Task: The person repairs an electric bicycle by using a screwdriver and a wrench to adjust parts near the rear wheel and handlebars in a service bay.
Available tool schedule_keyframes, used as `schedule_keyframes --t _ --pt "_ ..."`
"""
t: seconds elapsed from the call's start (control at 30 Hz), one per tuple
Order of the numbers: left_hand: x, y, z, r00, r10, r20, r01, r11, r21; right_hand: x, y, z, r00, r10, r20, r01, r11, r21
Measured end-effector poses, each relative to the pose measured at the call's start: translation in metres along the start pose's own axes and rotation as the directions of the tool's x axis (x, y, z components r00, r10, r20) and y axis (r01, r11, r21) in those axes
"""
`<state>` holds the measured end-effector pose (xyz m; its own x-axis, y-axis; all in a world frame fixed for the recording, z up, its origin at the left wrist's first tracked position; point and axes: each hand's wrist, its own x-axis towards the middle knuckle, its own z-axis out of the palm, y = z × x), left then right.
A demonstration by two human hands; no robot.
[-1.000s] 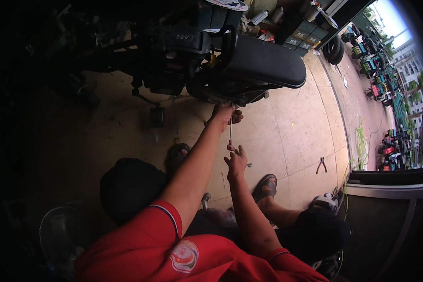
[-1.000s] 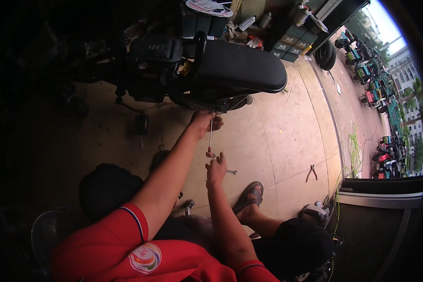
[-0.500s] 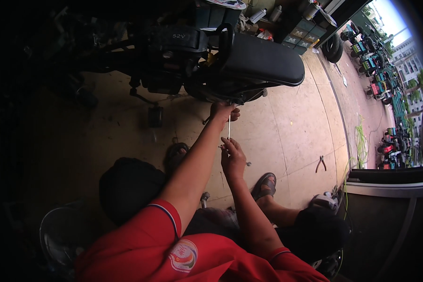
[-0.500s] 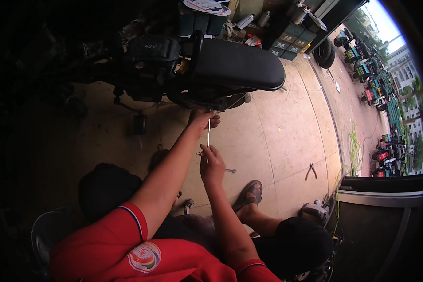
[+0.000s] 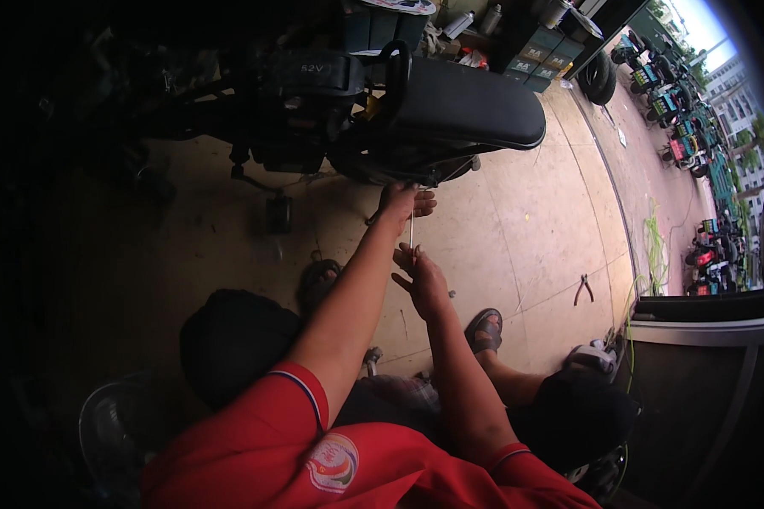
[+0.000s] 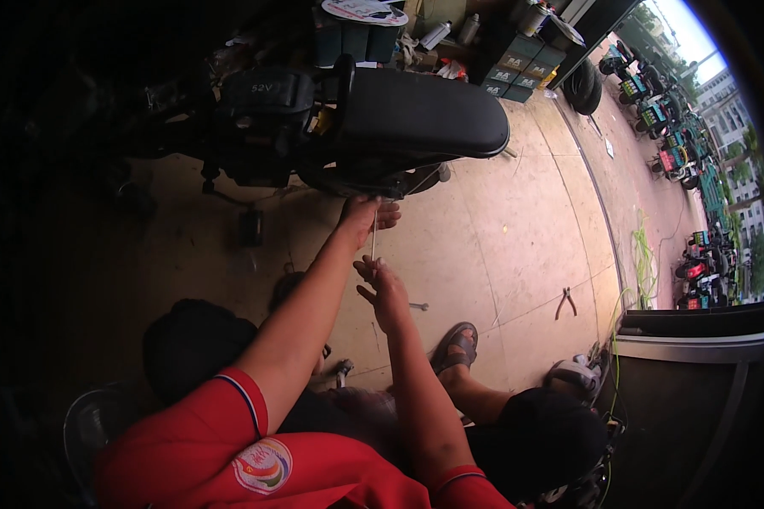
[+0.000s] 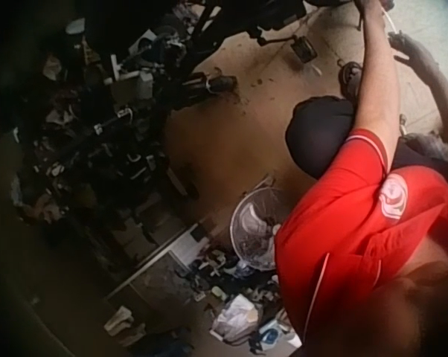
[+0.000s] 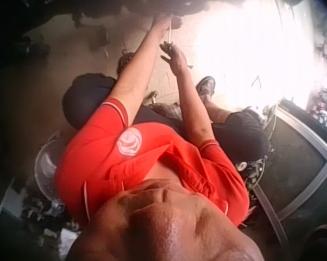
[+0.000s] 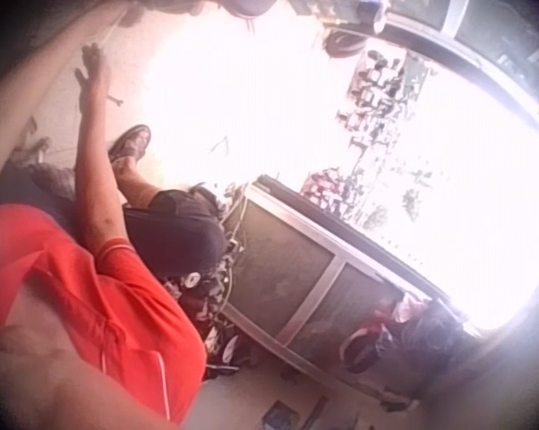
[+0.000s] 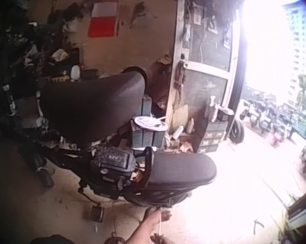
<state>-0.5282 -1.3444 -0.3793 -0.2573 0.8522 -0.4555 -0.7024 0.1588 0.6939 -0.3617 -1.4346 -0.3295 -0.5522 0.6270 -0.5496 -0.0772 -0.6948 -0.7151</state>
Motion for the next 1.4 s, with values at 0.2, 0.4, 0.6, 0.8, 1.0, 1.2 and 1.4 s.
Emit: schedule_keyframes --t 0.2,0.4,0.6,0.8,1.0,1.2,1.4 --pt "-0.002 0.001 0.004 1.0 -0.014 0.027 0.014 1.0 0.005 0.035 -0.046 -0.009 0.984 0.122 0.13 -0.068 0.93 -0.361" --pt "0.003 0.001 0.005 0.999 0.009 -0.035 -0.01 0.999 -0.041 0.042 -0.069 -0.005 0.988 0.151 0.038 -0.1 0.801 -0.59" --pt "0.008 -0.003 0.004 0.996 0.038 -0.084 -0.041 0.999 -0.033 0.042 -0.071 0.0 0.986 0.163 -0.022 -0.152 0.853 -0.5" --pt "0.011 -0.004 0.001 0.996 0.018 -0.087 -0.024 0.998 -0.064 0.06 -0.067 -0.009 0.996 0.072 0.049 -0.029 0.803 -0.596" --pt "0.011 -0.002 -0.003 0.997 0.003 -0.073 -0.008 0.997 -0.073 0.062 -0.068 -0.008 0.997 0.072 0.006 -0.054 0.796 -0.603" --pt "0.007 -0.002 0.001 0.999 -0.006 -0.042 0.005 1.0 -0.013 0.057 -0.057 -0.02 1.0 0.018 0.013 -0.008 0.837 -0.547" --pt "0.007 -0.001 0.002 0.998 -0.035 -0.045 0.029 0.992 -0.12 0.036 -0.029 -0.022 0.995 -0.017 -0.098 -0.015 0.949 -0.315"
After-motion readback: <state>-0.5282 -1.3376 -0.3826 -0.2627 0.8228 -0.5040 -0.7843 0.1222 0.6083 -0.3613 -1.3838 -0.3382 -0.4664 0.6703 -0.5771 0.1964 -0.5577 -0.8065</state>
